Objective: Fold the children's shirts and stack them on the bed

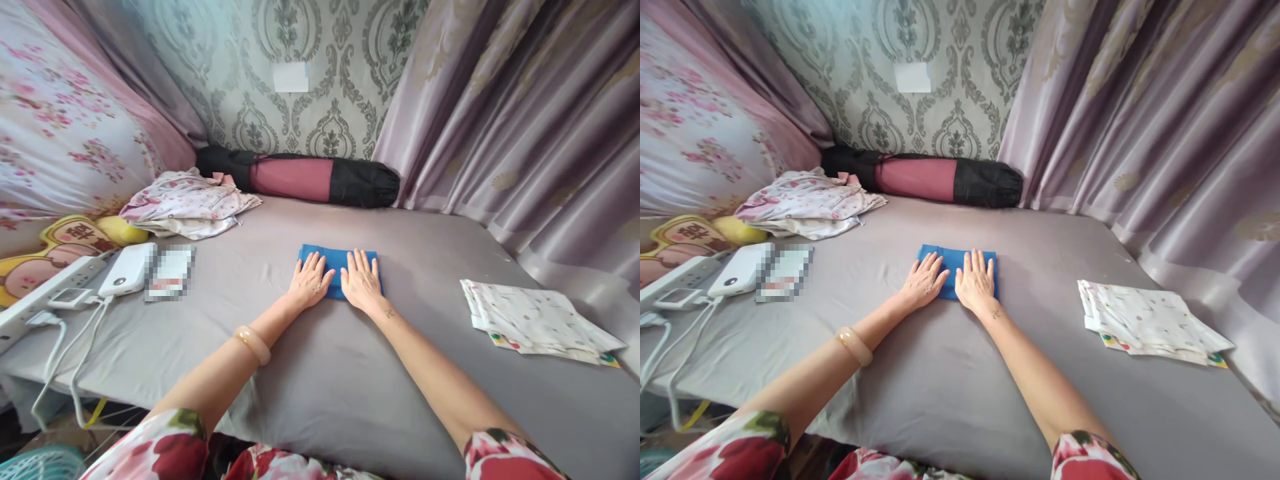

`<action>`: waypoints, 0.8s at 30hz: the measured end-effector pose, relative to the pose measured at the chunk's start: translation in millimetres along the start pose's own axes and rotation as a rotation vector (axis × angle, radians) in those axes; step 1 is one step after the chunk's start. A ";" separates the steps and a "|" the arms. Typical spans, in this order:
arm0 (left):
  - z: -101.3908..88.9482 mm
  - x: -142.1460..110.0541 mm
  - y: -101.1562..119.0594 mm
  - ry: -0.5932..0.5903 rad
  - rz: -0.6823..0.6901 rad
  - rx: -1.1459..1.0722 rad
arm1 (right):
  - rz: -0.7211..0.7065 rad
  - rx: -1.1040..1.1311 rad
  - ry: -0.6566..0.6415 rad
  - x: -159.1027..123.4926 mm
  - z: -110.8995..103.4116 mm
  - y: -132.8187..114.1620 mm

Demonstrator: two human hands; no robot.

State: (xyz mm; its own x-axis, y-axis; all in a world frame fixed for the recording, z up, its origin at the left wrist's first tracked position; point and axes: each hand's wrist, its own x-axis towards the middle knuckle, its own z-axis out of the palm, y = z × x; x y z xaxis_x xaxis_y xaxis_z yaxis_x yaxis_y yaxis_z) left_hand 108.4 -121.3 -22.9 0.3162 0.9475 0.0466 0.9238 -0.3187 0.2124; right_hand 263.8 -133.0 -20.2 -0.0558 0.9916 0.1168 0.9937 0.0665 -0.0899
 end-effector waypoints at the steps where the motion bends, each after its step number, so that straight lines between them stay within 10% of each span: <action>1: -1.9 -2.3 -3.4 0.023 -0.011 0.001 | -0.026 0.007 -0.003 0.3 -0.6 -6.0; 24: 8.5 -18.9 -38.1 0.152 -0.084 -0.186 | -0.099 0.084 -0.092 33.6 25.0 -64.5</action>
State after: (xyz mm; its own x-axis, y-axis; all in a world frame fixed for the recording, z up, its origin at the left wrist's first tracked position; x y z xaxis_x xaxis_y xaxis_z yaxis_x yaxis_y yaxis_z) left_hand 69.0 -127.3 -40.2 0.1906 0.9677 0.1648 0.8855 -0.2419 0.3967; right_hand 195.4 -101.2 -35.1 -0.1656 0.9855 0.0380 0.9715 0.1696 -0.1656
